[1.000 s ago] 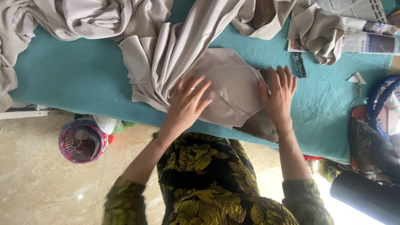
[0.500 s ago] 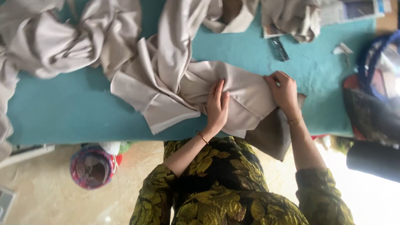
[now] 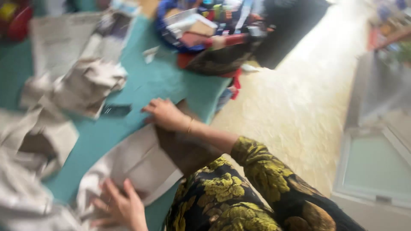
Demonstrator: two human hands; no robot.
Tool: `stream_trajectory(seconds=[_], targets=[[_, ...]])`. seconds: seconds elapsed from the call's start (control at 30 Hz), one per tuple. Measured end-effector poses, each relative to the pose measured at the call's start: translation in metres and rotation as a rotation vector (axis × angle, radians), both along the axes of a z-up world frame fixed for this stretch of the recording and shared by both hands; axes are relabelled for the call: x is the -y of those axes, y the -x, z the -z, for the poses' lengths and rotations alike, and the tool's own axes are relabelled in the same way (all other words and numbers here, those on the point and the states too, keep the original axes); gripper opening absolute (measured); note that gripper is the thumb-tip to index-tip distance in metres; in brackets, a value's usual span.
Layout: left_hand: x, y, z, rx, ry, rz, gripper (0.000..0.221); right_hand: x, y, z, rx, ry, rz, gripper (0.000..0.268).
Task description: Ironing and folding fabric pieces on a work table in a garment factory
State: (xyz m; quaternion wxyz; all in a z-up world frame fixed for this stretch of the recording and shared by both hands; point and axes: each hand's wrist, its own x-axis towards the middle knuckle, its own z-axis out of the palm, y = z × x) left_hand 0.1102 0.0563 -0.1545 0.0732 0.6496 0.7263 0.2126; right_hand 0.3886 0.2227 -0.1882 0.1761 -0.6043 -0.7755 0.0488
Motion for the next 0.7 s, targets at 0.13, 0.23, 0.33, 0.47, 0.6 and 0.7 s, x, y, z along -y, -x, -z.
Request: stream_trajectory(seconds=[0.13, 0.23, 0.33, 0.47, 0.6, 0.7], targets=[[-0.008, -0.036, -0.006, 0.143, -0.334, 0.242, 0.062, 0.057, 0.020, -0.011, -0.129, -0.161, -0.240, 0.055], [0.000, -0.070, 0.012, -0.059, -0.129, 0.386, 0.082, 0.075, 0.022, -0.017, 0.019, -0.112, -0.278, 0.057], [-0.003, -0.066, 0.008, -0.085, -0.106, 0.417, 0.085, 0.066, 0.019, -0.009, 0.011, -0.059, -0.244, 0.051], [-0.004, -0.072, 0.006, -0.082, -0.078, 0.410, 0.087, 0.055, 0.011, -0.016, -0.043, -0.033, -0.269, 0.051], [0.002, -0.062, 0.028, -0.104, -0.136, 0.424, 0.081, 0.052, 0.010, -0.019, -0.073, -0.017, -0.279, 0.051], [0.008, -0.052, 0.050, -0.152, -0.219, 0.436, 0.079, 0.052, 0.009, -0.023, -0.107, -0.016, -0.275, 0.049]])
